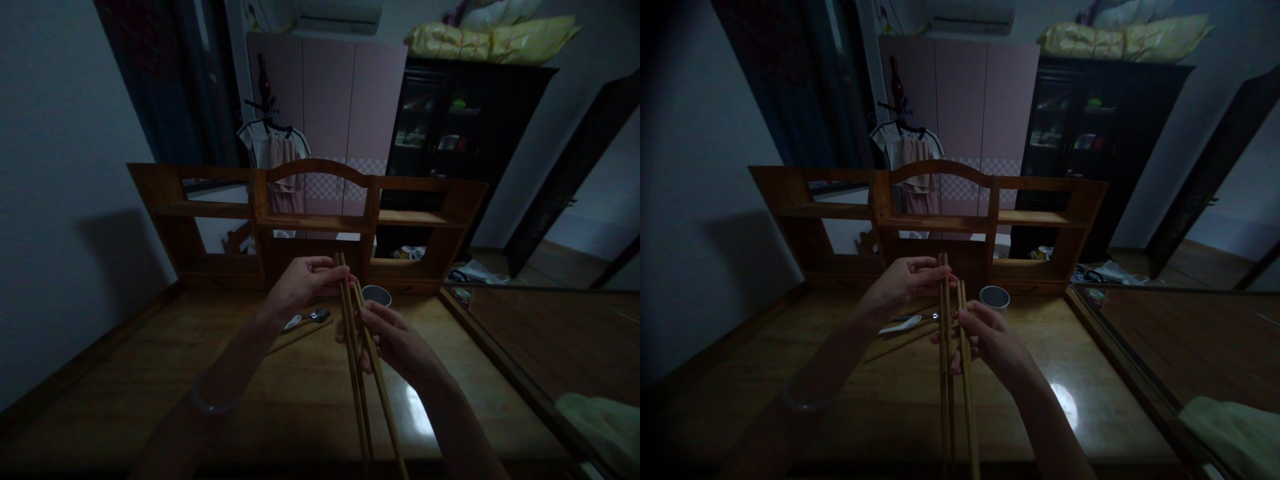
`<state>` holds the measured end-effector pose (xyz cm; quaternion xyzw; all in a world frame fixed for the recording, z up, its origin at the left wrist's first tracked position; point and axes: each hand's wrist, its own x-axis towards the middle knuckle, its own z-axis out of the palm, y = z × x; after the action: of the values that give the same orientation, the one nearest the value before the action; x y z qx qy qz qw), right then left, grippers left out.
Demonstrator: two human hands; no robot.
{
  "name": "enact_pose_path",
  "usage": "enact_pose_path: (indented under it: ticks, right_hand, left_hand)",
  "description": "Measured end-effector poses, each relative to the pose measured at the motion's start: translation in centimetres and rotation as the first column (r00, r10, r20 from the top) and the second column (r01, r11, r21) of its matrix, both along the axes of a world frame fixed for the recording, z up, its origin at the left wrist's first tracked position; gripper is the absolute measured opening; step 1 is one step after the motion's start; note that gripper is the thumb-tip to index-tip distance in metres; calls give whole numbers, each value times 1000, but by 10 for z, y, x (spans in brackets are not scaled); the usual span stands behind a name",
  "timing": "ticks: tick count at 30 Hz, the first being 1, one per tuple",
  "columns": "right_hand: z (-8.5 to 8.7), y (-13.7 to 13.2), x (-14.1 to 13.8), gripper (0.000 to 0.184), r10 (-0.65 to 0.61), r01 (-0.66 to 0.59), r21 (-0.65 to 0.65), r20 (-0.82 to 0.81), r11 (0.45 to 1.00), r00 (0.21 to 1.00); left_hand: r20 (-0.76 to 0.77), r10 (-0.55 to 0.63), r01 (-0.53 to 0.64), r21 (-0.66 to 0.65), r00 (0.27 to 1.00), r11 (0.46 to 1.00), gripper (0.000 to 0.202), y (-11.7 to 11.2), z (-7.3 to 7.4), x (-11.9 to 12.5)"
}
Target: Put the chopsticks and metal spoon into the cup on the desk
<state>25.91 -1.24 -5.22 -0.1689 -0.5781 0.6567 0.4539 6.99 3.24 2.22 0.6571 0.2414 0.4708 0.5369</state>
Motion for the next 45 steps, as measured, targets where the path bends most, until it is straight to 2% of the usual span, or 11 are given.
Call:
enact_pose_path:
  ticks: [15, 18, 20, 22, 25, 28, 30, 32, 37, 40, 45]
  right_hand:
    - [4, -5, 5, 26, -112, 96, 103, 169, 990, 979]
    - [7, -3, 12, 29, -220, 203, 113, 160, 973, 962]
    - [14, 0, 22, 29, -381, 358, 175, 122, 917, 916]
    - [27, 3, 37, 28, -542, 515, 257, 46, 818, 839]
    - [56, 8, 62, 27, -704, 695, 349, -125, 628, 699]
    - [84, 9, 84, 28, -794, 805, 417, -260, 421, 550]
    - [95, 5, 95, 27, -815, 832, 440, -306, 337, 492]
    - [95, -2, 102, 26, -826, 837, 456, -312, 304, 470]
    - [72, -16, 121, 26, -879, 825, 464, -176, 322, 442]
    - [61, -17, 136, 28, -911, 841, 455, -135, 291, 389]
    - [54, -16, 155, 27, -921, 858, 431, -129, 281, 367]
  left_hand:
    - [-33, 126, -119, 155, 991, 981, 33, -32, 7, 12]
    - [-12, 165, -157, 236, 986, 959, 32, -39, 15, 11]
    - [38, 204, -205, 330, 978, 921, 32, -38, 28, 8]
    - [117, 261, -286, 437, 958, 853, 34, -31, 44, 8]
    - [232, 290, -371, 547, 928, 750, 35, -5, 66, 18]
    - [257, 253, -360, 607, 933, 708, 32, 38, 74, 44]
    - [220, 235, -322, 618, 947, 718, 32, 73, 70, 68]
    - [211, 190, -277, 556, 959, 784, 33, 111, 60, 92]
    - [168, 203, -240, 239, 965, 941, 23, 180, 23, 133]
    - [126, 226, -247, 184, 966, 952, 28, 194, 3, 141]
    - [37, 192, -195, 111, 981, 975, 26, 195, -16, 141]
